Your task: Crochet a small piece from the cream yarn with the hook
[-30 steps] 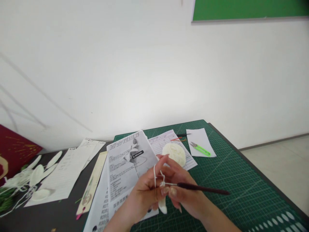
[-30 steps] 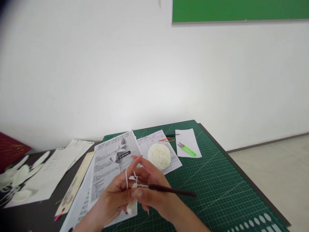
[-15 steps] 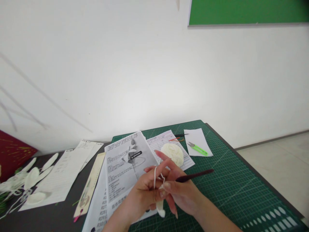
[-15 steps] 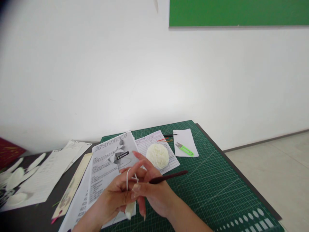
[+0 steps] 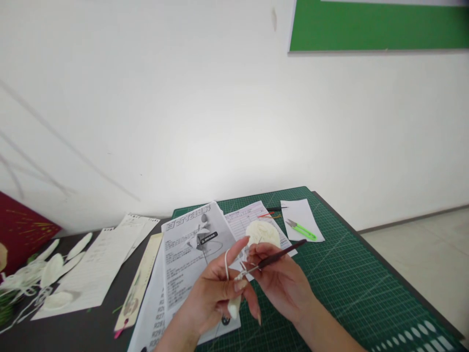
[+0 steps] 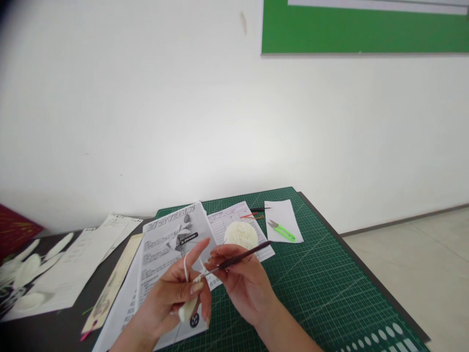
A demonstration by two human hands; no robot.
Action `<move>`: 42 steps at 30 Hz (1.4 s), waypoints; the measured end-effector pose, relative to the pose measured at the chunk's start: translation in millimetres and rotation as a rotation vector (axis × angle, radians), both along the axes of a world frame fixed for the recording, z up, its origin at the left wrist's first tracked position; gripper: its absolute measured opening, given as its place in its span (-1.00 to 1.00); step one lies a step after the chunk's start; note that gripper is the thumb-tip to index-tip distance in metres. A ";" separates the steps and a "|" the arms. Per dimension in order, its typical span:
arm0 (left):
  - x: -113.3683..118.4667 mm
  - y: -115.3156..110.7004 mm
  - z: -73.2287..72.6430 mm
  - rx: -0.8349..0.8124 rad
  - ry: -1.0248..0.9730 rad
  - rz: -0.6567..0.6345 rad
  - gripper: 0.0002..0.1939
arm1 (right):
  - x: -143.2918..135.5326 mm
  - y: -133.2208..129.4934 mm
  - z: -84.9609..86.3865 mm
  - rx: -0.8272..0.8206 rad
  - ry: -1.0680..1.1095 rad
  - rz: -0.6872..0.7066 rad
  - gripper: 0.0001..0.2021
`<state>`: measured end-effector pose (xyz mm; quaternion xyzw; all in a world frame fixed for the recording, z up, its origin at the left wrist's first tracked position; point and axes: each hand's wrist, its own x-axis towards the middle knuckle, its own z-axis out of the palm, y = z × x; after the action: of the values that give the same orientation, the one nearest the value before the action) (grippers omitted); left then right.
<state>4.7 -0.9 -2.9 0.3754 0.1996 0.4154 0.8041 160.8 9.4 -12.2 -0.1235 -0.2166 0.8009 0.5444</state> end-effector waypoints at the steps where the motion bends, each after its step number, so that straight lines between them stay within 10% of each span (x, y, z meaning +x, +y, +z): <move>1: 0.0 -0.3 0.0 0.004 0.000 0.002 -0.33 | -0.3 0.0 -0.1 -0.003 -0.025 -0.021 -0.80; 8: -1.6 -0.8 2.1 -0.006 0.037 0.104 -0.18 | -6.1 -5.9 -2.3 -0.004 -0.198 -0.189 -0.76; 14: -3.0 0.8 -0.1 -0.033 0.021 0.112 -0.15 | -0.1 -13.5 -4.5 0.505 -0.588 -0.527 -0.79; 26: 3.3 -2.3 -6.0 -0.080 0.081 -0.010 -0.08 | -3.7 -16.7 1.3 0.476 -0.836 -0.491 -0.80; 35: 1.6 2.2 4.8 -0.184 0.257 0.004 -0.09 | 7.7 -10.2 -2.6 1.157 -1.226 -0.735 -0.66; 42: -0.2 3.8 7.1 -0.139 0.197 -0.033 0.02 | 10.3 -10.5 -1.5 0.726 -1.008 -0.766 -0.80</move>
<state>4.5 2.9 4.2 0.3609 0.2998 0.3485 0.8115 171.1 -1.0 -13.7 -0.3563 -0.6345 0.2778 0.6272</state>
